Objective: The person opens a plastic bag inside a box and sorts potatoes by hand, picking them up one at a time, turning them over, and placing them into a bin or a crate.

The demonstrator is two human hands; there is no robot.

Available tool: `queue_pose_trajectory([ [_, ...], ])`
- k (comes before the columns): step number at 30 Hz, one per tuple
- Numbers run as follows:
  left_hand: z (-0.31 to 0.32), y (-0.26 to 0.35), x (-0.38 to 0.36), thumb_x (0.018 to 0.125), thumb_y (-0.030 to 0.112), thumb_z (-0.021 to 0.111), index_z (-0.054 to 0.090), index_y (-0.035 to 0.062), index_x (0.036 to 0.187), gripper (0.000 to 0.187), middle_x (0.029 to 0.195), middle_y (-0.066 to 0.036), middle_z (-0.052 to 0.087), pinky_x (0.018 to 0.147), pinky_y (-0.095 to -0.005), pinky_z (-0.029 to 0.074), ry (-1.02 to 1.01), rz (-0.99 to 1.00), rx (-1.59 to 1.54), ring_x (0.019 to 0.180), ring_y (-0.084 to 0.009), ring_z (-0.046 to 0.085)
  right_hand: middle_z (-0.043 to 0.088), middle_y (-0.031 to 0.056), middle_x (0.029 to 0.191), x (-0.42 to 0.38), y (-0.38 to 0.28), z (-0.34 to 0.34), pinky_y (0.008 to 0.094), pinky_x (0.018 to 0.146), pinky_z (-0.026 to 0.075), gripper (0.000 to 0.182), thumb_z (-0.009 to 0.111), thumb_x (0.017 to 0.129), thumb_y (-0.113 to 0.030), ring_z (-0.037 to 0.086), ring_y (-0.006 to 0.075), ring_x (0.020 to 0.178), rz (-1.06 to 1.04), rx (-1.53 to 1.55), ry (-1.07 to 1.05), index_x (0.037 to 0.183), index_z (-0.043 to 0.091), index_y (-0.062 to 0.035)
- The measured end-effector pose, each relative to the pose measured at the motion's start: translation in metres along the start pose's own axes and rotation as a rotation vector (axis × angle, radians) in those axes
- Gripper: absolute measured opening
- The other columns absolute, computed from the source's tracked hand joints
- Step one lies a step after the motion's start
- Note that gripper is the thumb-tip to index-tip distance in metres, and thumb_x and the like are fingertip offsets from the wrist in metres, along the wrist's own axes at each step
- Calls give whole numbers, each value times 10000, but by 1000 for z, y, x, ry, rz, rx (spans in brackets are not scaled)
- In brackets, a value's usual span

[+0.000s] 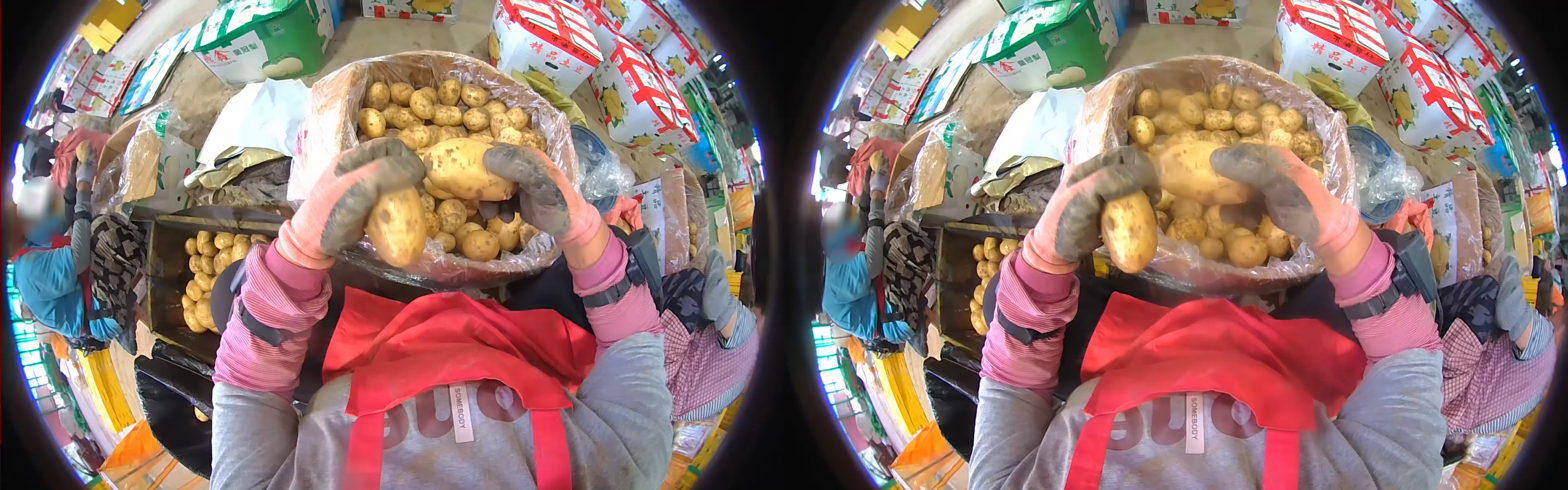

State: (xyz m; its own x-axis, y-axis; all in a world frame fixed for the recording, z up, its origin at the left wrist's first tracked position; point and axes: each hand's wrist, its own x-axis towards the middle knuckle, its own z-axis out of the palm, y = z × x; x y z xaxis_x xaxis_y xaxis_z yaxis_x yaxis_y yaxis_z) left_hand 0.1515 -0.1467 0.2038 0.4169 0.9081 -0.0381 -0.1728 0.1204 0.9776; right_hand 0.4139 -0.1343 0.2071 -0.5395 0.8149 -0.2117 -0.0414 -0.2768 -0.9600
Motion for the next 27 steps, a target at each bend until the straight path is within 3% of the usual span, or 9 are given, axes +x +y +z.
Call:
queue_pose_trajectory([
  [4, 7, -3, 3, 843, 143, 600, 552, -3, 1212, 400, 1004, -51, 614, 846, -283, 457, -7, -89, -89, 944, -141, 570, 667, 49, 902, 0, -17, 15, 229, 539, 454, 514, 493, 935, -478, 605, 98, 707, 133, 37, 73, 1162, 600, -29],
  [6, 14, -2, 4, 840, 148, 636, 527, 2, 1252, 450, 1030, -18, 604, 894, -265, 428, 3, -73, -130, 980, -113, 547, 677, 40, 815, 1, -11, 17, 193, 430, 378, 506, 456, 936, -508, 549, 79, 537, 167, 145, 121, 1113, 627, -66],
  [10, 23, 6, 5, 870, 143, 639, 493, 2, 1303, 478, 1147, -47, 605, 897, -271, 434, -141, -139, -132, 1034, -123, 550, 677, 36, 799, -9, -17, 18, 184, 434, 392, 554, 423, 942, -544, 553, 70, 539, 186, 174, 67, 1155, 608, -67],
  [12, 25, 7, 6, 879, 191, 603, 495, 8, 1294, 467, 974, -75, 623, 727, -296, 518, -103, -211, -162, 832, -146, 612, 670, 65, 961, -14, -21, 15, 185, 530, 451, 560, 396, 969, -516, 602, 88, 648, 203, 209, -39, 1233, 566, -52],
  [16, 15, -19, 11, 890, 227, 570, 562, -18, 1157, 363, 888, -96, 633, 690, -303, 520, -15, -134, 75, 758, -181, 622, 647, 77, 1058, -16, -19, 13, 209, 629, 492, 539, 513, 954, -425, 618, 89, 765, 38, -68, -29, 1295, 499, -8],
  [18, 15, -14, 11, 897, 239, 571, 568, -14, 1149, 357, 919, -97, 634, 695, -299, 516, -46, -158, 21, 780, -171, 622, 620, 78, 1135, -9, 1, 14, 255, 751, 501, 561, 639, 903, -284, 602, 106, 893, -349, -310, 45, 1322, 444, 36],
  [19, 15, -10, 11, 905, 250, 572, 574, -10, 1141, 352, 951, -97, 635, 699, -294, 512, -75, -182, -42, 803, -162, 621, 633, 81, 1117, -10, 2, 12, 287, 843, 480, 614, 709, 847, -209, 580, 123, 958, -341, -376, 85, 1322, 428, 59],
  [21, 13, -9, 11, 912, 262, 572, 580, -6, 1133, 347, 982, -97, 637, 703, -290, 508, -103, -206, -104, 825, -153, 621, 637, 85, 1106, -11, -3, 16, 288, 844, 479, 608, 711, 845, -219, 582, 125, 955, -370, -441, 101, 1316, 440, 53],
  [27, 21, -3, 6, 925, 357, 537, 631, 28, 995, 350, 790, -56, 643, 592, -270, 498, -129, -341, -287, 688, -140, 612, 646, 91, 1076, -18, -20, 25, 291, 847, 480, 581, 724, 833, -269, 589, 131, 954, -222, -447, 119, 1286, 496, 13],
])
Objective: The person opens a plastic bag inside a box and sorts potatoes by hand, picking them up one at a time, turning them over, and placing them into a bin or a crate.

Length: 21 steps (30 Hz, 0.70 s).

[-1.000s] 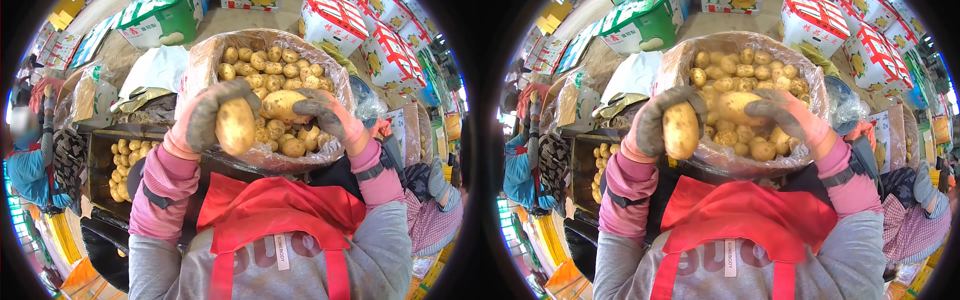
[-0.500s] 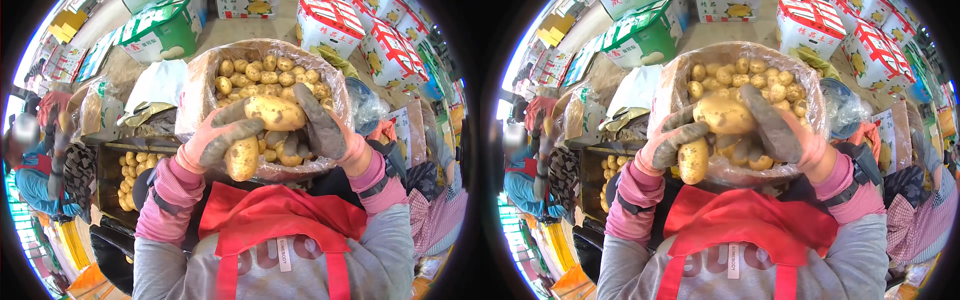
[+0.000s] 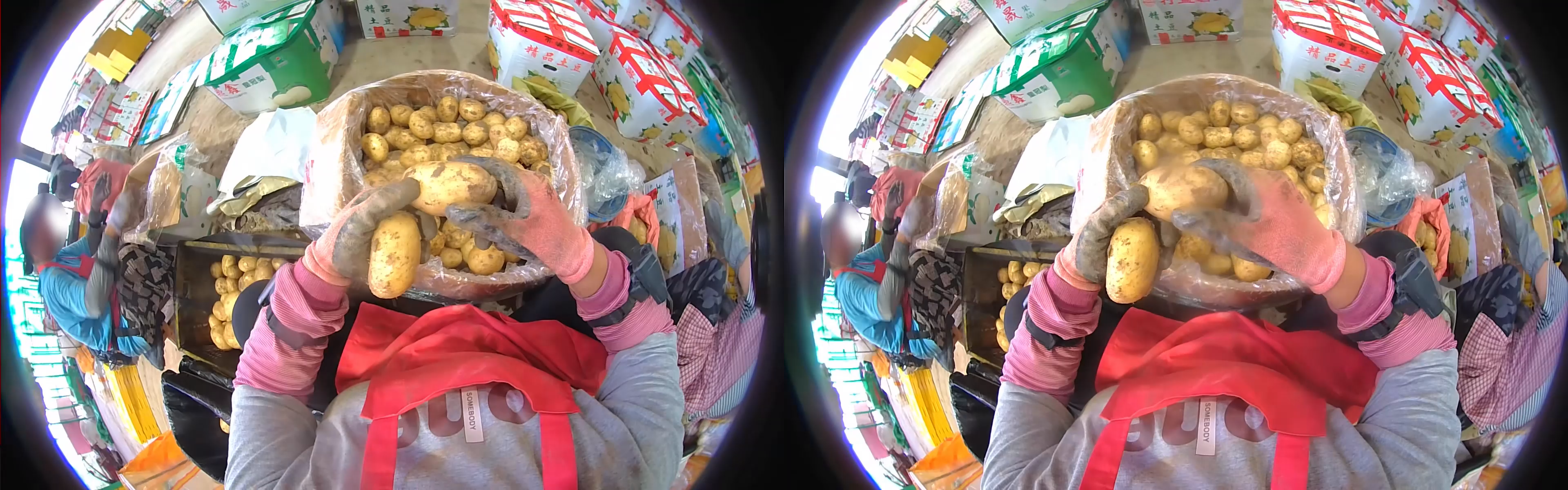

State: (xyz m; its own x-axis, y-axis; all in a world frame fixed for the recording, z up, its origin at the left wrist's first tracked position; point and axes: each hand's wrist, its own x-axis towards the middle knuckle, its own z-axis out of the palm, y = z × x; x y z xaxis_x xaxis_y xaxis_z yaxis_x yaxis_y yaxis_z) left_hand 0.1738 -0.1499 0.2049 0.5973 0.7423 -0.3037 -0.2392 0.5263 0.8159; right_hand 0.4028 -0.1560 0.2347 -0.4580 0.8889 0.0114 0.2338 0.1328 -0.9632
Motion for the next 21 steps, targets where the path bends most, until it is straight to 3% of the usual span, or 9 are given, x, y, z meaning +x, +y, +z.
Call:
queue_pose_trajectory([
  [3, 7, -2, 0, 910, 453, 501, 583, -34, 1042, 511, 693, -146, 626, 510, -321, 510, 190, 2, -83, 574, -242, 616, 638, 84, 1070, 1, 4, 6, 296, 826, 488, 565, 699, 845, -257, 595, 142, 930, -39, 84, -43, 1305, 488, -6],
  [5, -7, -5, -3, 899, 473, 509, 565, -43, 1080, 550, 724, -176, 639, 460, -332, 508, -18, -23, -185, 575, -265, 627, 631, 83, 1065, 2, 7, 6, 296, 811, 493, 551, 667, 864, -226, 596, 148, 908, -92, 92, -95, 1332, 465, -15],
  [7, -7, -3, -3, 886, 487, 523, 513, -57, 1195, 626, 940, -250, 642, 459, -329, 523, -61, 203, -217, 584, -294, 631, 610, 88, 1056, 6, 9, -6, 282, 772, 491, 568, 569, 891, -217, 595, 150, 869, 74, 428, -192, 1390, 391, -15],
  [9, -15, 3, -17, 892, 501, 517, 416, -50, 1309, 699, 1051, -265, 614, 458, -337, 527, -7, 303, -428, 607, -322, 633, 606, 88, 1048, 12, 9, -11, 260, 726, 478, 653, 527, 888, -352, 601, 149, 831, 1, 371, -133, 1408, 346, 0],
  [11, -32, 22, -43, 915, 549, 465, 289, -4, 1401, 757, 1213, -257, 528, 563, -456, 557, -495, 379, -701, 802, -372, 643, 624, 48, 1023, 14, 31, -16, 239, 676, 466, 636, 556, 920, -415, 591, 112, 788, -17, 259, 29, 1373, 399, 2],
  [14, -64, 33, -123, 917, 541, 473, 449, -29, 1268, 669, 1150, -234, 578, 745, -512, 562, -452, 638, -765, 935, -375, 637, 610, 36, 926, 18, 46, -17, 189, 591, 435, 549, 528, 943, -384, 571, 71, 729, -41, 229, 103, 1335, 467, -5],
  [19, -102, -19, -303, 815, 555, 606, 464, 50, 1236, 672, 960, -91, 562, 647, -365, 508, 71, 1168, -638, 791, -232, 564, 596, 32, 893, 5, 33, 1, 177, 549, 414, 516, 491, 957, -358, 562, 67, 713, 74, 57, 28, 1333, 473, -5],
  [20, -89, -21, -335, 803, 556, 612, 470, 70, 1235, 665, 950, -76, 550, 646, -355, 498, 37, 1230, -832, 774, -231, 551, 567, 7, 888, 6, 38, -2, 164, 562, 393, 440, 437, 984, -280, 520, 48, 691, 70, 70, -45, 1353, 471, -44],
  [21, -100, -40, -377, 806, 554, 603, 476, 90, 1246, 652, 948, -89, 583, 647, -362, 520, 394, 1353, -476, 827, -253, 585, 567, 7, 888, 8, 41, 0, 164, 562, 393, 440, 437, 984, -280, 520, 48, 691, 56, 74, -65, 1353, 471, -44],
])
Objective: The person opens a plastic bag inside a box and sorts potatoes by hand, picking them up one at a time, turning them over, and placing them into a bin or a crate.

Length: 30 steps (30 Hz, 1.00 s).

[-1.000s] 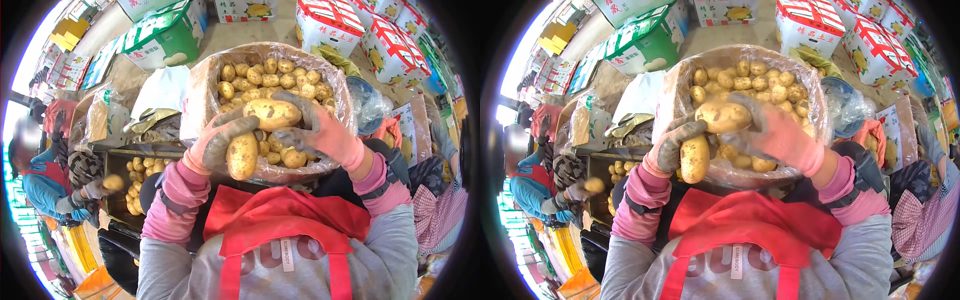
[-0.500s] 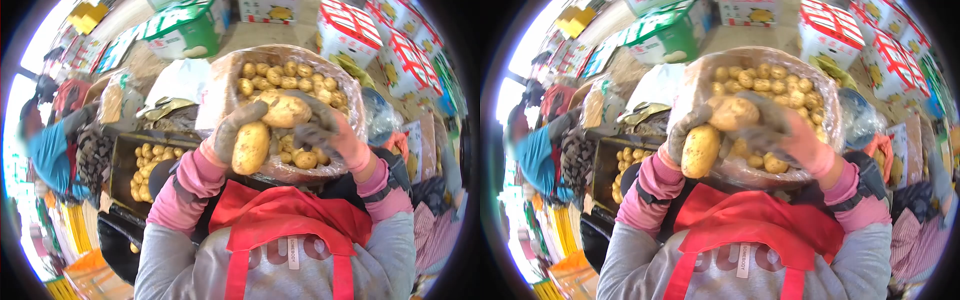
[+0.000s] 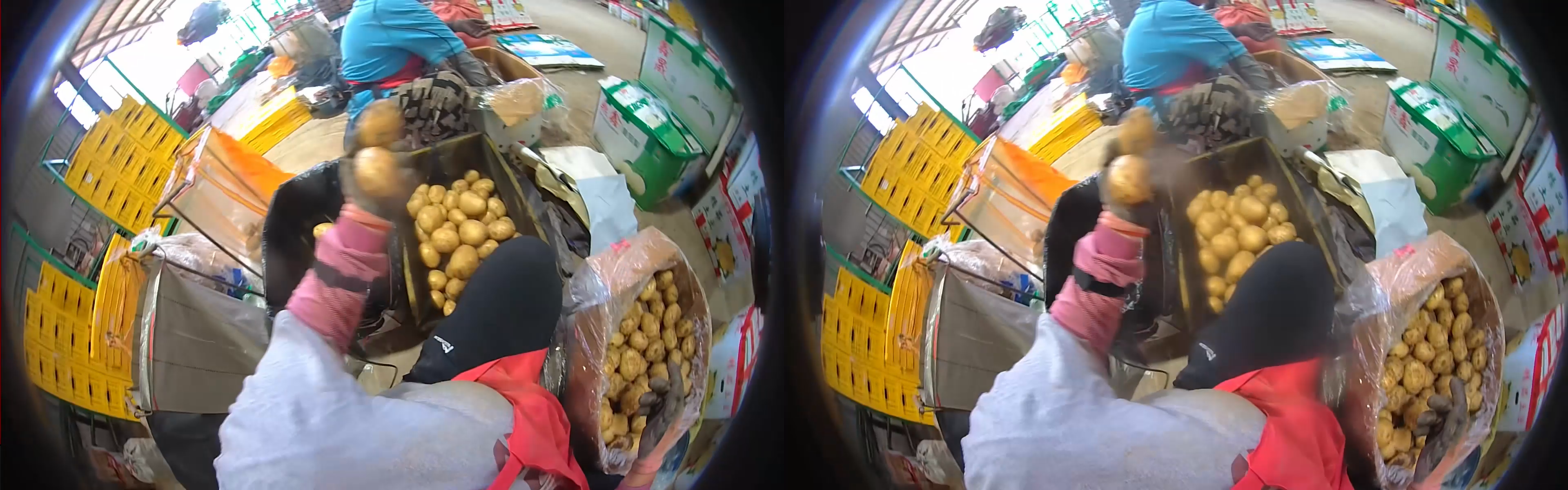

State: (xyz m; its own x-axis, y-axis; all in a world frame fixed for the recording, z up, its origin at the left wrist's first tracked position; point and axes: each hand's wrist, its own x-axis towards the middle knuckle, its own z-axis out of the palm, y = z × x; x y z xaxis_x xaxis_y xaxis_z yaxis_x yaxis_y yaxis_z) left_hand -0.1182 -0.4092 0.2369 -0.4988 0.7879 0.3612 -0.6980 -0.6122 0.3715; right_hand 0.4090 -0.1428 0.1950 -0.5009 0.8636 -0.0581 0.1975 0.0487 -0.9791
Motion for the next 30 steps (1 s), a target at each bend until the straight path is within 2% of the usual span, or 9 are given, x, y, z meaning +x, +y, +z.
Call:
queue_pose_trajectory([
  [4, -2, 186, -62, 823, 491, 569, 530, 77, 1208, 566, 849, -116, 627, 564, -382, 564, 191, 345, 705, 691, -250, 636, 552, 3, 904, 5, 21, -3, 168, 559, 379, 431, 433, 981, -264, 496, 48, 691, 106, 105, 38, 1348, 476, -42],
  [8, 60, 322, -78, 795, 539, 559, 568, 136, 1102, 507, 812, -109, 625, 503, -366, 537, 732, 914, 644, 635, -284, 622, 564, 37, 932, 16, 38, -5, 183, 543, 386, 466, 411, 989, -339, 505, 71, 679, 122, 57, 36, 1355, 478, -58],
  [10, 22, 401, -99, 790, 552, 579, 573, 162, 1071, 481, 835, -73, 627, 540, -385, 541, 782, 1255, 1317, 660, -271, 625, 564, 39, 943, 23, 41, -2, 196, 568, 394, 488, 410, 987, -360, 507, 75, 690, 83, 152, -2, 1368, 462, -58],
  [13, 22, 322, -116, 851, 600, 520, 569, 157, 1053, 489, 914, -41, 643, 657, -428, 567, 1042, 853, 534, 772, -264, 649, 561, 42, 938, 27, 59, -5, 193, 581, 391, 501, 412, 986, -371, 508, 83, 696, 144, 201, 42, 1374, 449, -57],
  [20, -72, 244, -120, 832, 238, 677, 582, 35, 1158, 396, 1141, -128, 626, 922, -443, 499, 651, 263, 433, 1055, -312, 589, 560, 10, 923, 23, 92, -59, 209, 524, 392, 481, 494, 956, -361, 523, 92, 679, 238, -74, -39, 1353, 479, -91],
  [24, -24, 373, -102, 910, 248, 550, 544, -24, 1241, 429, 1273, -174, 568, 1034, -451, 433, 468, 752, 567, 1190, -296, 541, 554, 23, 931, 24, 89, -76, 203, 546, 391, 486, 530, 959, -309, 525, 95, 692, 253, 44, 48, 1368, 444, -61],
  [26, -2, 407, -93, 892, 329, 559, 538, -25, 1245, 500, 1292, -167, 560, 1010, -472, 440, 635, 1226, 1286, 1227, -314, 510, 567, 18, 969, 27, 83, -73, 209, 578, 415, 457, 523, 959, -283, 521, 94, 708, 120, 82, 34, 1359, 456, -72],
  [29, 49, 362, -46, 808, 330, 649, 557, 112, 1021, 319, 1004, -144, 564, 861, -535, 481, 798, 1155, 660, 933, -335, 552, 578, 28, 994, 41, 74, -67, 241, 639, 442, 430, 524, 954, -270, 525, 104, 755, 65, 19, 81, 1324, 489, -52],
  [30, 39, 362, -33, 817, 340, 648, 539, 123, 1006, 307, 1021, -147, 539, 883, -543, 472, 623, 849, 733, 981, -349, 536, 576, 34, 1001, 43, 69, -71, 244, 651, 447, 431, 517, 957, -267, 531, 107, 766, 34, -63, 58, 1329, 485, -52],
])
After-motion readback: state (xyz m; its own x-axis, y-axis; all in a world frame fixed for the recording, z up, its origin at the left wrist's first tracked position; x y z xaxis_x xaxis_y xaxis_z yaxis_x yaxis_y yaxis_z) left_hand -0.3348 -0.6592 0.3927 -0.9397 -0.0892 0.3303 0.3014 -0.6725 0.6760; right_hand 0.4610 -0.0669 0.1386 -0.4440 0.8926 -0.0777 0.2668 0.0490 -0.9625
